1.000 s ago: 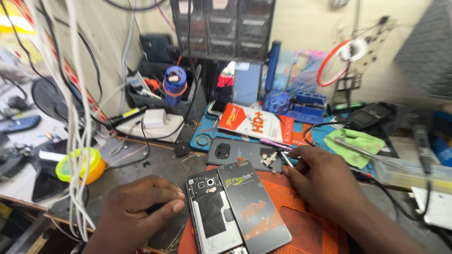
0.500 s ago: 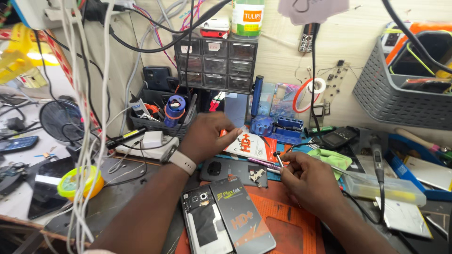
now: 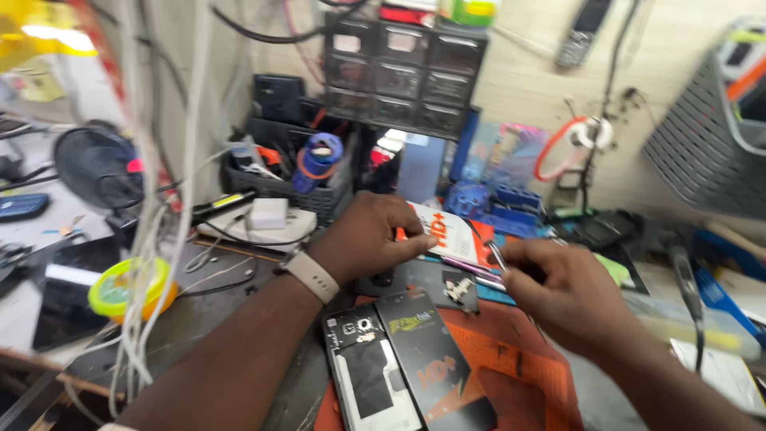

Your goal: The person uses a screwdriver to remove and reinsert screws into a disassembled mobile phone on a cluttered workbench. They repeatedly handle small screws and the phone body, occasionally adjusting the device's position.

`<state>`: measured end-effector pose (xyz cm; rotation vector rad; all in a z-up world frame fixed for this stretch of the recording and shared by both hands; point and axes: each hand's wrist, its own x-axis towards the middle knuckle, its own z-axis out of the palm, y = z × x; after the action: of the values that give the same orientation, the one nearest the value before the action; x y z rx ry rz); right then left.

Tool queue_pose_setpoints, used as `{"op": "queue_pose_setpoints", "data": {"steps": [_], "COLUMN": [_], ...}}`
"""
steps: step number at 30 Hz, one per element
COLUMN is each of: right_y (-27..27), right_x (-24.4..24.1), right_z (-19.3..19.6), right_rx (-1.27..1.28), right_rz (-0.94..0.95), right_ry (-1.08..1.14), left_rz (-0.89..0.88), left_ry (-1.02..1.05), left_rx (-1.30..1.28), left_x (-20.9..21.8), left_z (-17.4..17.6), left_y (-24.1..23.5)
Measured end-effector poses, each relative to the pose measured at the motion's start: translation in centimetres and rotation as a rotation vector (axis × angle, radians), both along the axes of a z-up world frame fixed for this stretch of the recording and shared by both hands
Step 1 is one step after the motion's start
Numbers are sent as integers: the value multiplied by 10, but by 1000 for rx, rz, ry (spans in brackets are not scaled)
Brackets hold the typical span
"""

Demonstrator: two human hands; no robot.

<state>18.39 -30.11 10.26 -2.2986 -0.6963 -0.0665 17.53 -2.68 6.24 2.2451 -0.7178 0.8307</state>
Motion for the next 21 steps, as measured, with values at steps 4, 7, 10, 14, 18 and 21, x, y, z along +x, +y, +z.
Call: {"op": "queue_pose_setpoints", "data": {"steps": [4, 7, 10, 14, 18, 21], "right_y": [2, 4, -6, -7, -1, -3], "right_x": [9, 10, 6, 3, 3, 2], "right_z": [11, 6, -9, -15, -23, -26], "right_rx": [-67, 138, 171, 227, 312, 294], "right_rz": [-48, -30, -90, -125, -72, -54], "right_ry": [138, -42, -91, -197, -320, -403], "left_rz": [-2, 14, -6, 4, 41, 29], "left_ry": [132, 107, 60, 119, 142, 161], "left_rx": [3, 24, 54, 37, 64, 42], "left_x": [1, 3, 0, 1, -2, -2], "left_z": [0, 2, -5, 3, 2, 2], "left_y": [-1, 1, 1, 3, 0, 1]}}
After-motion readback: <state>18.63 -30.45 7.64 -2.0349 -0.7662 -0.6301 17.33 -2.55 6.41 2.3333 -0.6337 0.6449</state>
